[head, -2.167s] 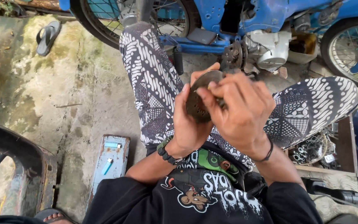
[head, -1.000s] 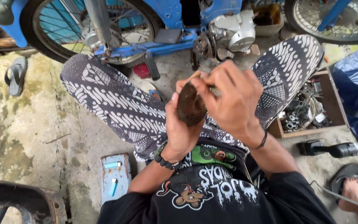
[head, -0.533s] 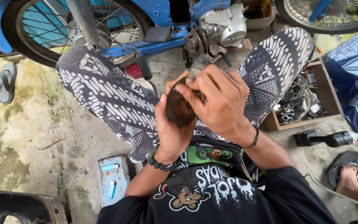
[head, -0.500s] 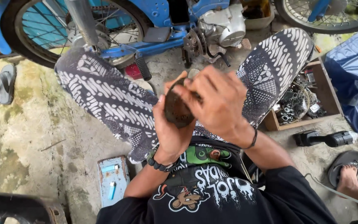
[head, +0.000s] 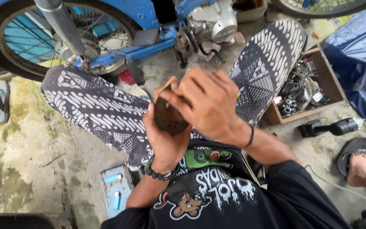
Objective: The person sits on the ground and uses a yellow-handled tool to scrape and clean a circular metal part with holes. They rotate the part and continue scraping its surface throughout the clip.
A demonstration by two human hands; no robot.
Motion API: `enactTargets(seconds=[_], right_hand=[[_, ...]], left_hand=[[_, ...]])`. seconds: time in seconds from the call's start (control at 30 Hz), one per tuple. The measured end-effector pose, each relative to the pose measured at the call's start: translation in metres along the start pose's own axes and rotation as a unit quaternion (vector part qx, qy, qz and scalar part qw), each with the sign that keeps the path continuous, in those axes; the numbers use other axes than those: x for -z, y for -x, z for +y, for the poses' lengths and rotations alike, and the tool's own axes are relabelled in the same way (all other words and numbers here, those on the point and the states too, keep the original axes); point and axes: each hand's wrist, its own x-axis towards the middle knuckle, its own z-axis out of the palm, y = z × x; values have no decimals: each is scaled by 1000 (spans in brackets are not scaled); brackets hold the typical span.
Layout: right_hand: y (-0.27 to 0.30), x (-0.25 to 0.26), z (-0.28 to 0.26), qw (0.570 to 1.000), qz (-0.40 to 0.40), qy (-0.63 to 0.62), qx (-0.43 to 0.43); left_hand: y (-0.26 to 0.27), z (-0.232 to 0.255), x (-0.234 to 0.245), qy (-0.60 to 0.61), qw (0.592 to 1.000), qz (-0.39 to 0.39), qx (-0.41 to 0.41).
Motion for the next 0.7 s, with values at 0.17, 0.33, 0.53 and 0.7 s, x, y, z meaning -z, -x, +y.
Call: enactTargets(seconds=[0.17,0.33,0.53,0.7], right_hand=[[-2,11,-13,999,-22,-42,20],[-2,10,-13,1000,-11,-20,20],[-12,14,-11,999,-13,-24,17],[-4,1,3,1000,-1,-5,16]], left_hand=[[-2,6,-11,-19,1000,6,-10],[-5,5,-13,-1,1000,20,-18],[-5,4,-7,-1,1000,15,-9],[-3,1,-2,-10,1000,-9,12]])
